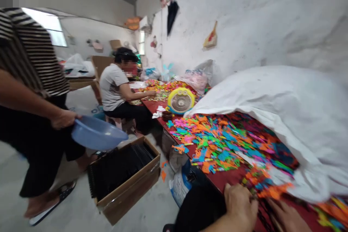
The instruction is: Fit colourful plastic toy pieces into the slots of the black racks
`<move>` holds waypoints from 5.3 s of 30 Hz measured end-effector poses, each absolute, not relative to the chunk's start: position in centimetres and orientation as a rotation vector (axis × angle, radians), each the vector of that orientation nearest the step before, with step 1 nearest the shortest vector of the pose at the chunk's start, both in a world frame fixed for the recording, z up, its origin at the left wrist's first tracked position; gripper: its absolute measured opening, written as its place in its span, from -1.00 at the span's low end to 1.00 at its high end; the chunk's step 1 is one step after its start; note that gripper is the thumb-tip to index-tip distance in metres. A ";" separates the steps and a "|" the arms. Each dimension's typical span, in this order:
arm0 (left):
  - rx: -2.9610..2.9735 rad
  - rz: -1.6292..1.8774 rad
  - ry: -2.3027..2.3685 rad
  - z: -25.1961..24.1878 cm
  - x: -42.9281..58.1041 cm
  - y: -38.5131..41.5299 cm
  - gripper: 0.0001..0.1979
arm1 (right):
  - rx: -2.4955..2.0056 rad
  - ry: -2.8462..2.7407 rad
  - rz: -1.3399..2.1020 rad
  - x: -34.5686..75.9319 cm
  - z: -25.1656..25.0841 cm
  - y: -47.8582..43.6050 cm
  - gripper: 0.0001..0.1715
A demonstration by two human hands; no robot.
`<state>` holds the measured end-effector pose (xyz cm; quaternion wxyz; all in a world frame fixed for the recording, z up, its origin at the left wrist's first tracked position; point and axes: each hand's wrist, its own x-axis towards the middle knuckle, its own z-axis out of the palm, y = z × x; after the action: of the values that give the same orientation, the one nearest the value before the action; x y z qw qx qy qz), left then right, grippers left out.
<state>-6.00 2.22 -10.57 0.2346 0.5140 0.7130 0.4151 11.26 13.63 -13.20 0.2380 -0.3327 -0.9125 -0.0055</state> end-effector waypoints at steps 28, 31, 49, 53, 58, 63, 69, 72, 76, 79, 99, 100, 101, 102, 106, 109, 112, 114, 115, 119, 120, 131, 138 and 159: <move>1.701 1.752 2.108 -10.5 -6.1 2.5 -0.33 | -1.018 -2.123 0.478 17.0 -3.2 5.7 -0.71; 1.925 1.810 2.119 -9.0 -6.0 1.6 -0.54 | -1.016 -2.030 0.501 13.2 -3.6 7.8 -0.66; 2.279 1.469 2.157 -7.0 -7.2 3.1 -0.76 | -0.889 -2.085 0.752 8.6 -6.2 12.9 -0.56; 2.229 1.512 2.068 -7.0 -7.4 3.2 -0.80 | -0.902 -2.059 0.745 8.2 -6.5 12.8 -0.55; 2.341 1.525 2.054 -6.8 -7.3 3.4 -0.82 | -0.893 -2.020 0.762 8.0 -6.9 12.5 -0.55; 2.431 1.353 2.107 -6.5 -7.3 3.6 -0.78 | -0.907 -2.039 0.712 7.9 -6.8 12.2 -0.56; 2.229 1.402 2.081 -7.6 -6.9 3.4 -0.85 | -0.908 -1.998 0.700 7.5 -7.7 12.1 -0.49; 2.048 1.506 2.055 -9.2 -6.8 2.7 -0.77 | -0.930 -1.971 0.753 7.5 -8.4 12.1 -0.46; 1.805 1.463 2.106 -11.0 -7.0 2.0 -0.73 | -0.954 -1.943 0.848 8.1 -8.6 11.2 -0.41; 1.801 1.347 2.117 -11.3 -6.2 1.5 -0.89 | -1.009 -1.954 0.831 9.1 -8.1 9.6 -0.51; 1.611 1.248 1.962 -10.3 -6.5 4.2 -0.76 | -1.312 -1.920 0.368 6.2 -7.9 6.1 -0.75; 1.640 1.226 1.973 -10.3 -6.2 3.9 -0.80 | -1.301 -1.909 0.398 6.7 -7.9 6.2 -0.75; 1.661 1.222 1.979 -10.3 -5.8 3.5 -0.83 | -1.290 -1.905 0.436 7.3 -8.0 6.2 -0.75; 1.680 1.225 1.984 -10.4 -5.4 3.1 -0.85 | -1.278 -1.908 0.484 8.0 -7.9 6.1 -0.75; 1.749 1.233 1.997 -10.9 -4.2 2.0 -0.87 | -1.228 -1.937 0.732 10.6 -7.5 5.7 -0.74; 1.786 1.223 1.973 -11.1 -4.1 1.9 -0.85 | -1.211 -1.899 0.812 11.3 -7.3 5.3 -0.74; 1.787 1.183 1.912 -11.1 -4.5 2.1 -0.85 | -1.228 -1.882 0.738 11.1 -7.7 4.9 -0.73; 1.775 1.158 1.879 -11.0 -4.7 2.2 -0.86 | -1.240 -1.889 0.637 10.8 -8.2 4.7 -0.67; 1.770 1.149 1.874 -11.0 -4.8 2.3 -0.85 | -1.245 -1.887 0.589 10.7 -8.4 4.6 -0.64; 1.796 1.105 1.900 -11.0 -4.9 2.3 -0.79 | -1.224 -1.840 0.561 10.3 -9.1 4.3 -0.71; 1.811 1.096 1.908 -11.0 -4.9 2.3 -0.77 | -1.227 -1.815 0.584 10.2 -9.2 4.2 -0.75; 1.843 1.076 1.989 -10.9 -4.7 2.8 -0.79 | -1.240 -1.858 0.513 10.0 -8.8 4.4 -0.75; 1.855 1.065 1.967 -10.7 -4.7 2.8 -0.83 | -1.223 -1.775 0.681 10.3 -9.7 4.8 -0.81; 1.884 0.985 1.911 -10.1 -5.0 2.9 -0.84 | -1.158 -1.643 0.550 9.9 -6.9 4.3 -0.85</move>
<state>-4.95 2.85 -10.10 0.1408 0.6525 0.6618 0.3412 9.93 4.32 -6.91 0.5043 -0.4799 -0.6807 0.2280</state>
